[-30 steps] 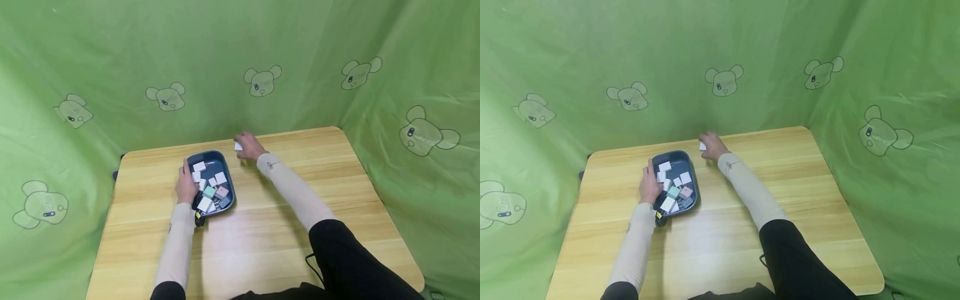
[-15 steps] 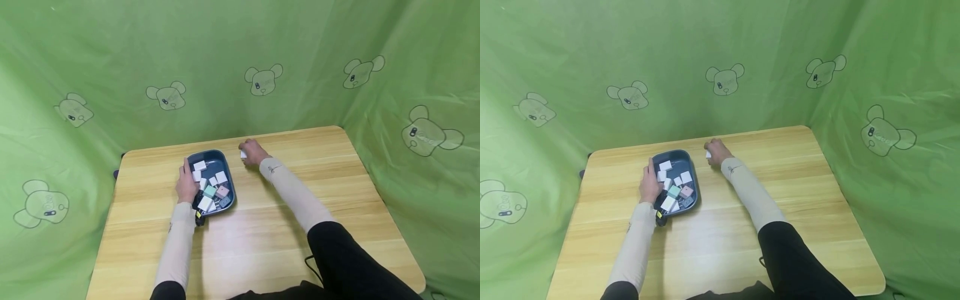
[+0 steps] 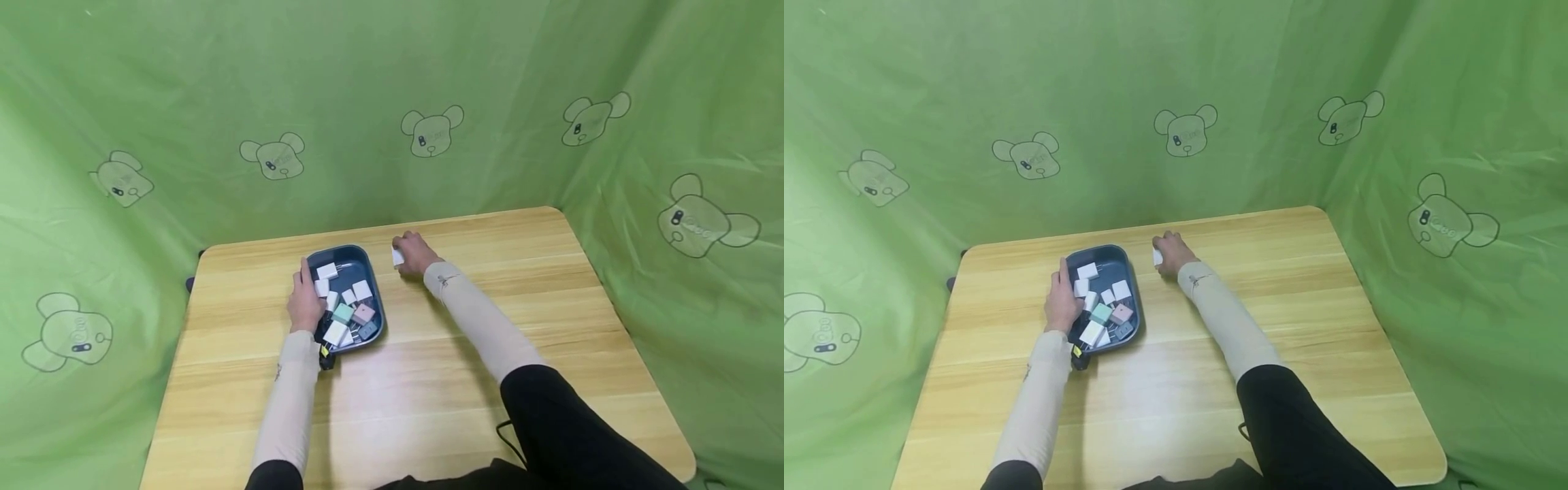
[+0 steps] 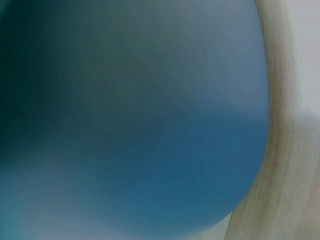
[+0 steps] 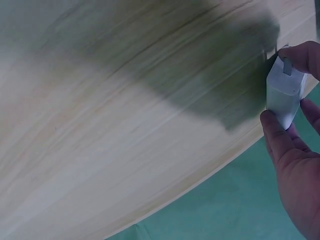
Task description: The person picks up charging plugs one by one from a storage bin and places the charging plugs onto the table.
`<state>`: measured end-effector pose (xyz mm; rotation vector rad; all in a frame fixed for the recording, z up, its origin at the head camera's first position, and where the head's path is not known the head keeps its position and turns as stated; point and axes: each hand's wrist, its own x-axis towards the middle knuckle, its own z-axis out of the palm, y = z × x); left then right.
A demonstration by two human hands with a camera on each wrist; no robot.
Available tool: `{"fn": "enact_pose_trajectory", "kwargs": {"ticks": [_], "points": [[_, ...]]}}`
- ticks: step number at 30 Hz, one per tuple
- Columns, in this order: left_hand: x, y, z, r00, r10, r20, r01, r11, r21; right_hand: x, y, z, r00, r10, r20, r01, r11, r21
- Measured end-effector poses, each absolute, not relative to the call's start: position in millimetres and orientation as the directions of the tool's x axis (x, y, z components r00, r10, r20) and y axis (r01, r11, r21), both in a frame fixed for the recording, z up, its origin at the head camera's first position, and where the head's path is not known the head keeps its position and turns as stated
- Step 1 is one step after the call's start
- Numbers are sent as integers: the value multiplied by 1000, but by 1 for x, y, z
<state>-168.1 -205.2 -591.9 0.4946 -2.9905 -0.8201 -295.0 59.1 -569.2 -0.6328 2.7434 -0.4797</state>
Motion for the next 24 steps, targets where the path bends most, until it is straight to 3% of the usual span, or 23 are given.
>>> {"fn": "enact_pose_trajectory", "kwargs": {"ticks": [11, 24], "points": [[-168, -206, -591, -950, -301, -82, -301, 817, 492, -297, 65, -574, -856, -466, -225, -360, 848, -388], [-168, -206, -593, -952, -296, -84, -299, 825, 480, -293, 69, -568, -826, -510, -239, -439, 849, -295]]}}
